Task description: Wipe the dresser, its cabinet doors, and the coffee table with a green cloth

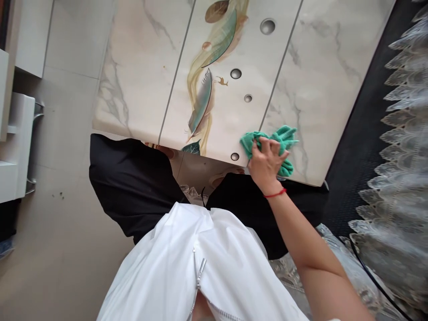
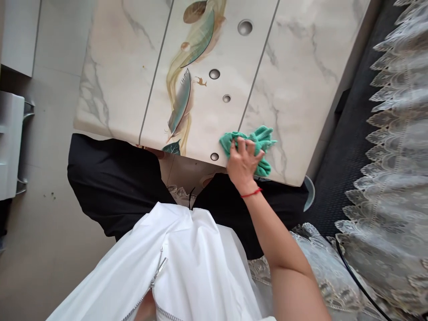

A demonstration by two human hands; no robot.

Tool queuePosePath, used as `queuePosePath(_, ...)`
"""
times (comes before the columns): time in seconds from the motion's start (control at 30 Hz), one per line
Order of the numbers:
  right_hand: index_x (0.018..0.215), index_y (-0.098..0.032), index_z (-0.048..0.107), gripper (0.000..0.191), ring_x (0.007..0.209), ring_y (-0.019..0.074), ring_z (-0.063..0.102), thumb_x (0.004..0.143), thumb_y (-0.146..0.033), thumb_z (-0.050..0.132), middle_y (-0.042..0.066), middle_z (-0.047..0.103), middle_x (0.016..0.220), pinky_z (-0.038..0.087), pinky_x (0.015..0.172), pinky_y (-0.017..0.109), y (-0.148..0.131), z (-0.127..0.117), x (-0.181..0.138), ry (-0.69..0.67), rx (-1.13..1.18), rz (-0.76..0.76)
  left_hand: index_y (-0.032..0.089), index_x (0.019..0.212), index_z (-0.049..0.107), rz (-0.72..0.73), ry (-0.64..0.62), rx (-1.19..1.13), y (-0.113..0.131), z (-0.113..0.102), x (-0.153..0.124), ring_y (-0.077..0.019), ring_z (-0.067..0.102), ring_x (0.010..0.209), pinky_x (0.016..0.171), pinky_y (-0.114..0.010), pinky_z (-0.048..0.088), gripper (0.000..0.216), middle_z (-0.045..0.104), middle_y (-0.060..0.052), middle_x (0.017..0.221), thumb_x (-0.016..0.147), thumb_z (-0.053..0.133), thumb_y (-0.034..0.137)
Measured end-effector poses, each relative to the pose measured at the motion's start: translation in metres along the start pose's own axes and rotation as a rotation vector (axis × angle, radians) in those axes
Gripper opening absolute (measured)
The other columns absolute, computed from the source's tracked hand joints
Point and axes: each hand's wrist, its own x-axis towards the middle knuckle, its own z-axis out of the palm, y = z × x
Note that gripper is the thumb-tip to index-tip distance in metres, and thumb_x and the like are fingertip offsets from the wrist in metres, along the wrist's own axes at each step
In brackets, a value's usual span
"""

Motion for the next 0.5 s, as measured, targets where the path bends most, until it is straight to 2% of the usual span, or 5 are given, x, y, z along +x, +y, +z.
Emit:
queuePosePath(0.13, 0.154, -0.023, 0.057, 0.057, 0.142, 0.0347, 0.042, 0.103, -0.013, 0.034, 0.015, 0.049, 0.159, 0.036, 0.11, 0.057, -0.068, -0.009, 0.053, 0.032, 0.034, -0.225, 0.013, 0.079, 0.063, -0.242, 0.521, 0.027, -0.003, -0.007, 0.062, -0.0119, 0.055, 0.06, 0.052, -0.019, 0.05, 0.018, 0.057, 0.001, 0.069, 0.09, 0.051, 0.006)
queuePosePath(0.23, 0.161, -0.02, 0.047, 0.059, 0.145, 0.035, 0.04, 0.104, -0.015, 0.034, 0.014, 0.048, 0.161, 0.035, 0.111, 0.056, -0.068, -0.014, 0.062, 0.044, 0.044, -0.36, 0.011, 0.099, 0.065, 0.142, 1.133, -0.609, 0.04, -0.05, 0.108, -0.0213, 0.062, 0.086, 0.073, -0.035, 0.059, 0.016, 0.063, -0.01, 0.091, 0.087, 0.055, 0.011)
queuePosePath(0.3, 0.16, -0.02, 0.048, 0.059, 0.144, 0.0343, 0.041, 0.103, -0.017, 0.037, 0.013, 0.049, 0.161, 0.038, 0.107, 0.054, -0.038, -0.013, 0.043, 0.037, 0.037, -0.418, 0.014, 0.107, 0.065, 0.61, 1.09, -0.893, 0.091, -0.09, 0.114, -0.0198, 0.062, 0.092, 0.082, -0.034, 0.056, 0.018, 0.063, -0.007, 0.093, 0.091, 0.057, 0.01)
queuePosePath(0.37, 0.156, -0.023, 0.054, 0.056, 0.139, 0.0338, 0.046, 0.101, -0.019, 0.041, 0.011, 0.053, 0.159, 0.039, 0.1, 0.051, -0.002, -0.01, 0.015, 0.049, 0.021, -0.457, 0.017, 0.111, 0.063, 1.096, 0.881, -1.033, 0.147, -0.122, 0.101, -0.0157, 0.061, 0.094, 0.086, -0.03, 0.054, 0.021, 0.065, -0.005, 0.097, 0.097, 0.052, 0.006)
queuePosePath(0.5, 0.151, -0.028, 0.06, 0.053, 0.13, 0.034, 0.049, 0.1, -0.021, 0.047, 0.013, 0.062, 0.144, 0.036, 0.096, 0.048, 0.026, 0.004, 0.001, 0.1, -0.013, -0.539, 0.019, 0.096, 0.065, 1.966, 0.669, -0.749, 0.225, -0.13, 0.069, -0.0132, 0.06, 0.081, 0.074, -0.027, 0.047, 0.021, 0.065, -0.003, 0.088, 0.107, 0.049, 0.015)
